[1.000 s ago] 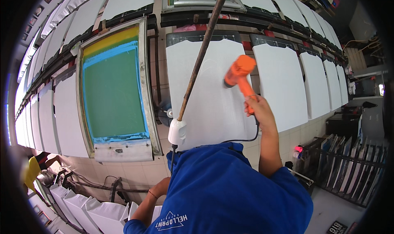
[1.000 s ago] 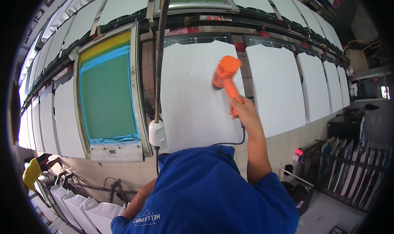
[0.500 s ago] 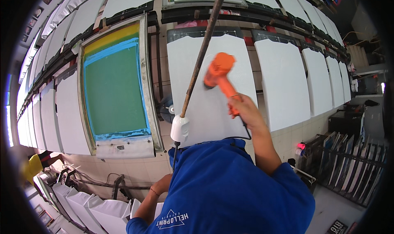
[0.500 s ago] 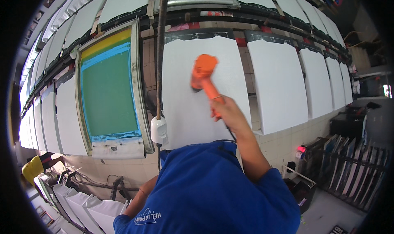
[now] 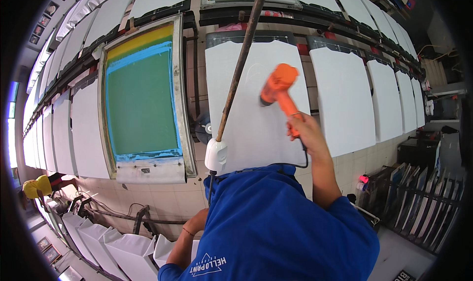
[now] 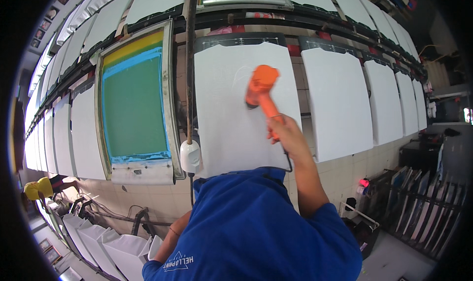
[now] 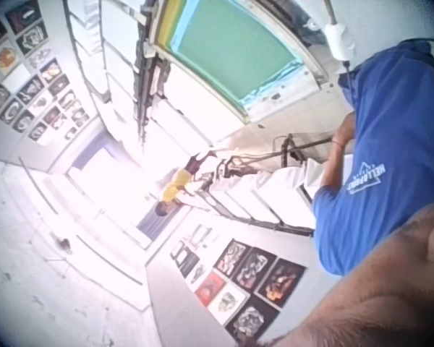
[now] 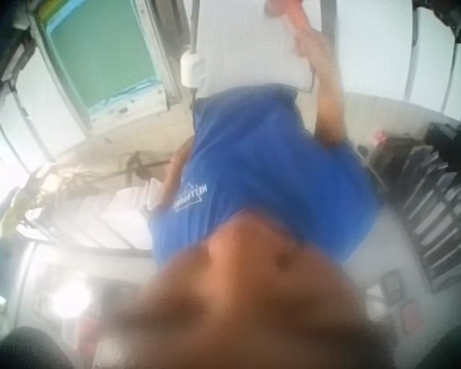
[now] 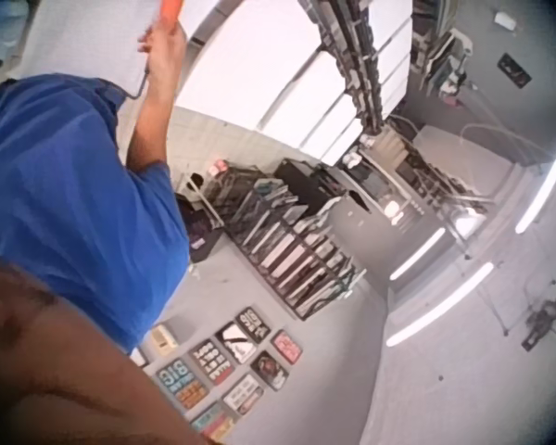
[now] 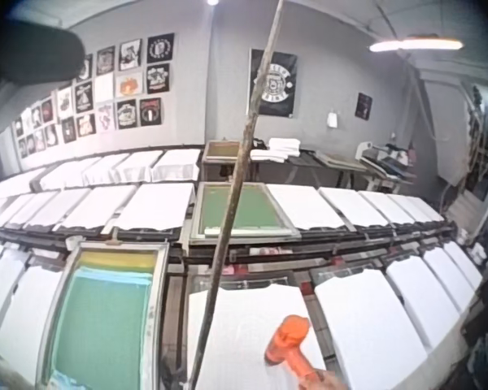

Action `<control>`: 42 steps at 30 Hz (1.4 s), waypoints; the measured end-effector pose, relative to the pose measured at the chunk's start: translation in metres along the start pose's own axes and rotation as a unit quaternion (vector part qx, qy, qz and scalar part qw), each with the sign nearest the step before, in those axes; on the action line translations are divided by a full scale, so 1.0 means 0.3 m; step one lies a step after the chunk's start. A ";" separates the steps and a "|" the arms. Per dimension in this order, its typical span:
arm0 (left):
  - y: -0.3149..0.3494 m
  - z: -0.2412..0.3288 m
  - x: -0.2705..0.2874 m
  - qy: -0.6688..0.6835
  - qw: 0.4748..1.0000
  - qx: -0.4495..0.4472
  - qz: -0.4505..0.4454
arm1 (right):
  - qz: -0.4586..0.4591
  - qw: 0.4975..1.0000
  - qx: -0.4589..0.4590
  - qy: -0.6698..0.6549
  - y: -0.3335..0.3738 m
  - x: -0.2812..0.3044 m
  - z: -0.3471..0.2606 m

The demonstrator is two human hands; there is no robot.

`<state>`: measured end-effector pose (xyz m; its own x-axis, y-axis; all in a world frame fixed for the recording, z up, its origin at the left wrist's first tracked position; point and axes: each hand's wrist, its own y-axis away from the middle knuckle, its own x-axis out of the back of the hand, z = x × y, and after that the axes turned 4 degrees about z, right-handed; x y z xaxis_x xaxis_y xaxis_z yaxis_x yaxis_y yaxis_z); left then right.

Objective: The person uses an orange heat gun to apply heat to a white t-shirt hanging on a drying rack. They move the heat gun across the surface of the shirt while holding the garment steady with their left hand.

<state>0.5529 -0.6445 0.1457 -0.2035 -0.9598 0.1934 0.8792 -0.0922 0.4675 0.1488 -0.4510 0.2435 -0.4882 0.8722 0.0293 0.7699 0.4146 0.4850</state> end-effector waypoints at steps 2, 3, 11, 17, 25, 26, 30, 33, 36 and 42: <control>-0.005 0.003 -0.009 0.003 1.000 0.004 -0.024 | 0.058 0.998 0.005 0.002 0.016 0.109 0.018; -0.011 0.003 -0.006 -0.002 0.999 0.014 -0.052 | 0.087 0.996 0.007 0.000 0.021 0.150 0.023; 0.022 0.022 -0.063 -0.072 0.993 0.066 -0.059 | 0.094 0.995 0.013 -0.033 0.041 0.206 0.013; 0.076 0.022 -0.099 -0.126 0.985 0.112 0.045 | -0.112 0.993 -0.003 -0.043 0.008 -0.015 0.012; 0.081 -0.030 0.049 0.002 0.895 0.254 0.367 | -0.211 0.976 -0.050 -0.017 -0.006 -0.231 0.002; 0.071 -0.096 0.065 0.015 0.881 0.236 0.410 | -0.206 0.977 -0.050 -0.004 -0.004 -0.234 0.005; 0.025 -0.323 0.154 0.037 0.829 0.215 0.515 | -0.134 0.990 -0.035 -0.006 0.036 -0.132 0.020; -0.005 -0.434 0.213 0.065 0.792 0.228 0.562 | -0.023 1.000 -0.017 -0.009 0.085 -0.018 0.033; -0.020 -0.490 0.256 0.025 0.803 0.193 0.564 | 0.088 0.996 -0.007 0.014 0.107 0.103 0.067; -0.047 -0.482 0.258 0.031 0.792 0.151 0.591 | 0.164 0.986 0.004 -0.026 0.142 0.188 0.062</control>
<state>0.5868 -0.7559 0.0294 0.7145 -0.3395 0.6117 0.2941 0.9391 0.1777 0.1617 -0.3793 0.2495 -0.1903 0.9718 0.1391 0.8862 0.1090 0.4503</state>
